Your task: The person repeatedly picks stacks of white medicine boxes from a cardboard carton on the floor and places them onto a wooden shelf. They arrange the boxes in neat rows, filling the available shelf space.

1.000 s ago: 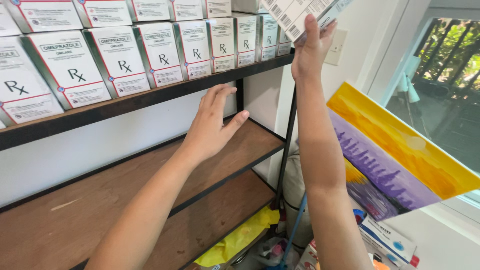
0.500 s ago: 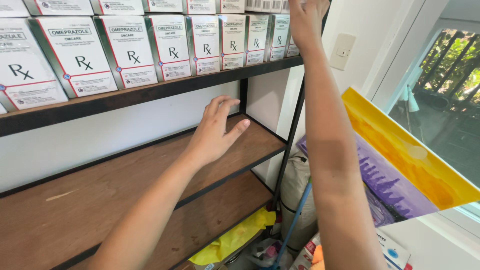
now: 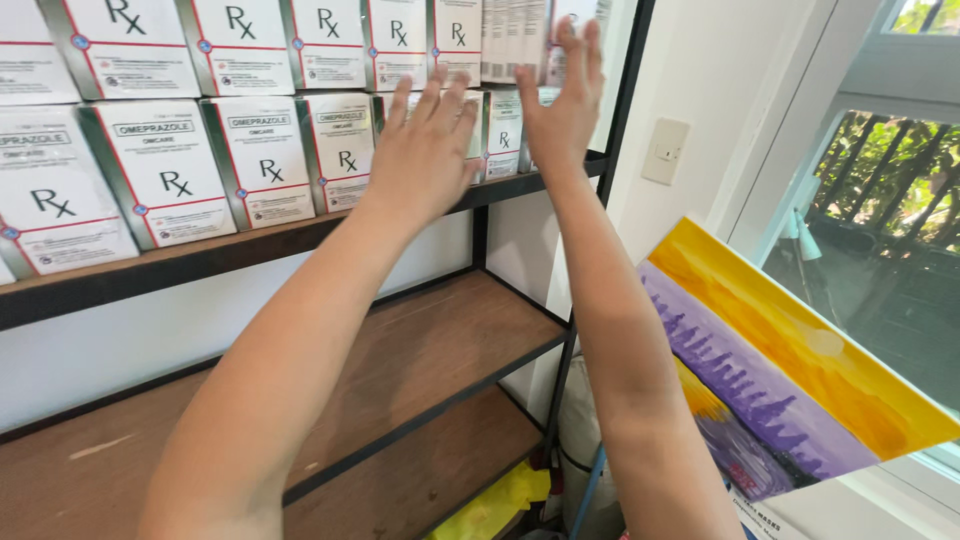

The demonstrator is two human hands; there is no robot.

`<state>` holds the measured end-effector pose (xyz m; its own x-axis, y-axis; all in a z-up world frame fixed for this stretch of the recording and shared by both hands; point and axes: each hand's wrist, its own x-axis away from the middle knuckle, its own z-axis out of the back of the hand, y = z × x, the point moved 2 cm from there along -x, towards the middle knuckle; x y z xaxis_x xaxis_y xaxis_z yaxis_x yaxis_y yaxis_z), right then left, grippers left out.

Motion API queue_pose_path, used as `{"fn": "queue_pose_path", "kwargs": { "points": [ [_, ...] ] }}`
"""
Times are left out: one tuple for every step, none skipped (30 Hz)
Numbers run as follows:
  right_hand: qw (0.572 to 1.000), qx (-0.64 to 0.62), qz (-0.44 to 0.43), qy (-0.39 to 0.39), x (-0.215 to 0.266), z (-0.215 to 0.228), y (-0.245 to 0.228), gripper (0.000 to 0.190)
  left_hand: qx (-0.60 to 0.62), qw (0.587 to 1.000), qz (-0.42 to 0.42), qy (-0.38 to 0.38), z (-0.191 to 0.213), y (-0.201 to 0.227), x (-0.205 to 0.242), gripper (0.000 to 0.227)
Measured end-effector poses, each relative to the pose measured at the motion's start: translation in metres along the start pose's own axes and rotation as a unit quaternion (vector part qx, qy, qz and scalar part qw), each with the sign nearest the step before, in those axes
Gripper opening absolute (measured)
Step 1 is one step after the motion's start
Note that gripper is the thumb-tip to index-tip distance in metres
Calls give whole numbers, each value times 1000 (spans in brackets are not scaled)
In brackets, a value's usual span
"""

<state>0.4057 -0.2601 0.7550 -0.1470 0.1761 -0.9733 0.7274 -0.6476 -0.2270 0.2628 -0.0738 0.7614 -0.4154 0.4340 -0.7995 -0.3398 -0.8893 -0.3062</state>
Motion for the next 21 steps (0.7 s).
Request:
{"fn": "queue_pose_path", "kwargs": {
  "points": [
    [999,-20,-5,-32,-3,-6,1,65,-12,1000,7,-2,-7,-7,-7,64],
    [997,-39,-12,-63,-6,-12,2,64,-23,1000,12,-5,-14,-13,-10,62],
    [994,-58,-19,-94,-7,-16,3,62,-27,1000,12,1,-20,-18,-11,64],
    [991,4,-14,-131,-6,-21,3,63,-32,999,12,8,-26,-23,-12,66],
    [984,65,-8,-168,-3,-27,2,64,-37,999,12,15,-31,-27,-11,68],
    [971,125,-2,-201,-3,-34,0,65,-37,999,13,18,-36,-32,-11,69],
    [973,122,-10,-195,-2,-38,-1,63,-38,999,14,22,-40,-36,-9,69],
    [975,117,-17,-190,-2,-43,-3,61,-40,999,17,24,-42,-40,-6,70],
    [976,112,-25,-185,-2,-48,-3,60,-50,998,12,39,-44,-44,-4,72],
    [975,105,-23,-196,0,-53,-4,60,-60,997,9,53,-46,-47,-1,73],
    [973,99,-21,-207,1,-59,-4,60,-70,995,5,66,-48,-48,2,75],
    [971,91,-21,-218,2,-65,-5,60,-64,996,8,62,-49,-50,5,74],
    [971,98,-22,-217,2,-70,-6,60,-58,997,11,57,-51,-51,6,74],
    [971,104,-22,-215,0,-73,-6,61,-52,997,13,53,-52,-51,4,73],
    [970,111,-23,-214,-3,-74,-5,61,-50,997,18,54,-53,-51,0,73],
    [971,106,-25,-213,-1,-75,-4,62,-47,997,25,50,-54,-50,2,74],
    [972,100,-27,-213,1,-75,-2,63,-43,997,33,47,-55,-49,3,74],
    [972,93,-28,-212,3,-76,-2,64,-48,997,31,51,-55,-48,4,75],
    [972,84,-33,-218,6,-76,-1,65,-54,997,28,55,-54,-47,6,75],
    [972,74,-34,-221,5,-75,1,66,-61,996,25,63,-52,-47,5,76],
    [972,64,-35,-224,5,-75,3,68,-56,996,38,59,-51,-46,4,76]
  ]
}}
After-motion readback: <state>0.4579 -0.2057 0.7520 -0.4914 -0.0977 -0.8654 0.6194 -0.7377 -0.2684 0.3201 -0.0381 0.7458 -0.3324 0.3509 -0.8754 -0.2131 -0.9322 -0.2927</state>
